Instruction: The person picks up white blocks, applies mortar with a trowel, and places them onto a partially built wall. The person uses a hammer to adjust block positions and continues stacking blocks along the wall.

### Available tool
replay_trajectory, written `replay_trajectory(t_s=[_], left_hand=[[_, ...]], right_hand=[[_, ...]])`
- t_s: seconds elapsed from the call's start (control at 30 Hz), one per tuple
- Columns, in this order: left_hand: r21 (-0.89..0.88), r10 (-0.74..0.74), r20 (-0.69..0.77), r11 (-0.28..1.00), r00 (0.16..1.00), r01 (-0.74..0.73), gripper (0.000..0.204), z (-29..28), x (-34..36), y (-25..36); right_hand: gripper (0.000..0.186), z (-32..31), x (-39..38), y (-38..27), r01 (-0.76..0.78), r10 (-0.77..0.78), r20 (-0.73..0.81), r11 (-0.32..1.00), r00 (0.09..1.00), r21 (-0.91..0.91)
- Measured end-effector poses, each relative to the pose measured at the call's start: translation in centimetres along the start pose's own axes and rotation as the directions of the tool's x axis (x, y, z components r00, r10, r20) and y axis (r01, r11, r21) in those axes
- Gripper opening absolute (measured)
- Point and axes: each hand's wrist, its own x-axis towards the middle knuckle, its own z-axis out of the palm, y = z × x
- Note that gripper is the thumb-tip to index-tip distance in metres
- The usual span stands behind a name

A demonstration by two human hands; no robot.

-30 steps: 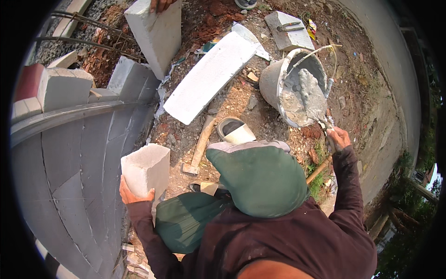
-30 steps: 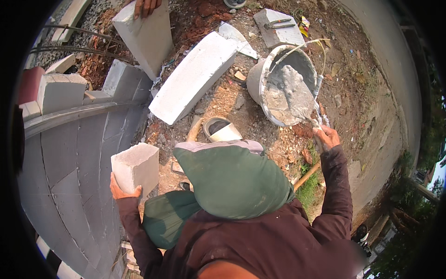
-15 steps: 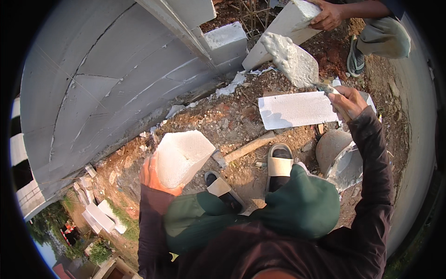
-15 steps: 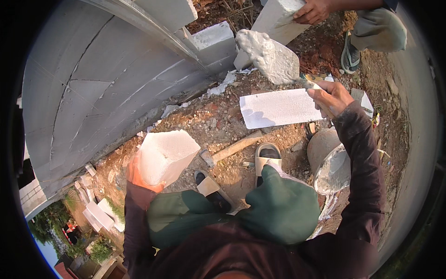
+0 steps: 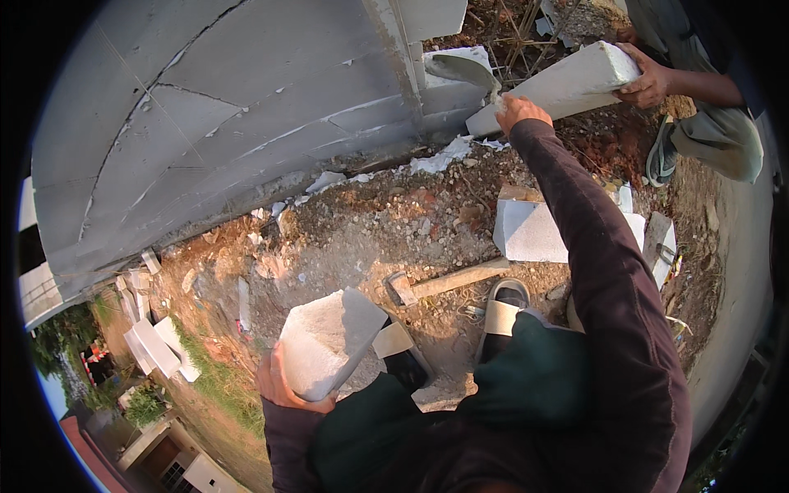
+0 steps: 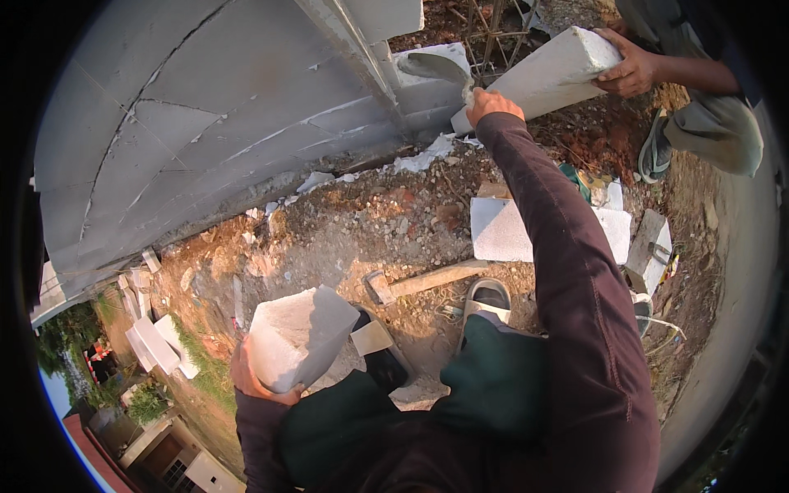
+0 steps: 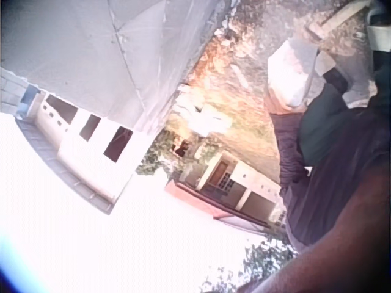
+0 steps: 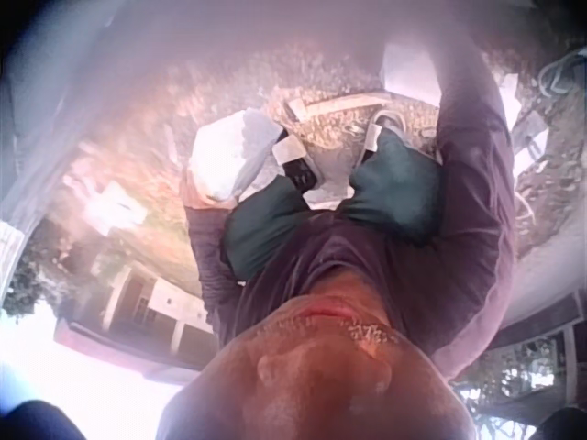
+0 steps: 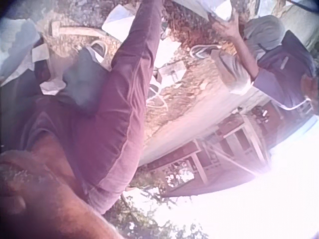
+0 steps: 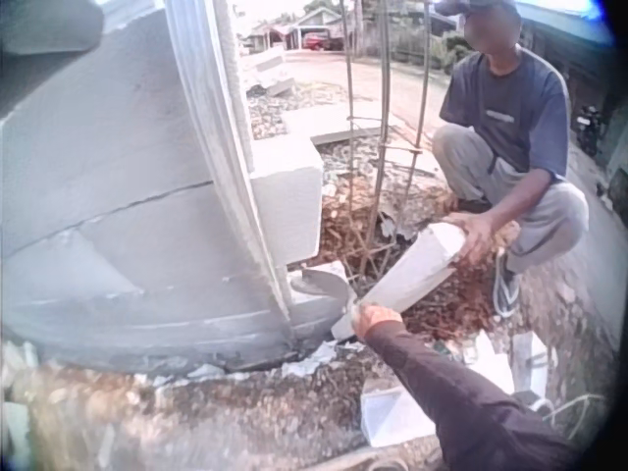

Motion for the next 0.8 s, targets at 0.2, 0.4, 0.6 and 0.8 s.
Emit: replay_trajectory(t_s=[0.2, 0.4, 0.6, 0.8], left_hand=[[-0.022, -0.095, 0.046, 0.995, 0.994, 0.096, 0.096, 0.1, -0.3, -0.4], [0.022, -0.036, -0.044, 0.999, 0.998, 0.037, 0.094, 0.4, 0.3, -0.3], [-0.023, -0.019, 0.018, 1.000, 1.000, 0.019, 0.092, 0.0, 2.1, 0.0], [-0.064, 0.021, 0.031, 0.998, 0.999, -0.019, 0.092, 0.4, 2.5, 0.4]], right_hand=[[0.043, 0.8, 0.4, -1.8, -0.036, -0.009, 0.179, 0.968, 0.984, 0.249], [0.046, 3.1, 2.3, -0.7, -0.173, 0.101, 0.183, 0.883, 0.978, 0.436], [0.040, 7.8, 3.0, 2.2, -0.137, 0.110, 0.083, 0.722, 0.990, 0.678], [0.045, 6.1, -0.4, -5.2, -0.512, 0.102, 0.502, 0.147, 0.859, 0.846]])
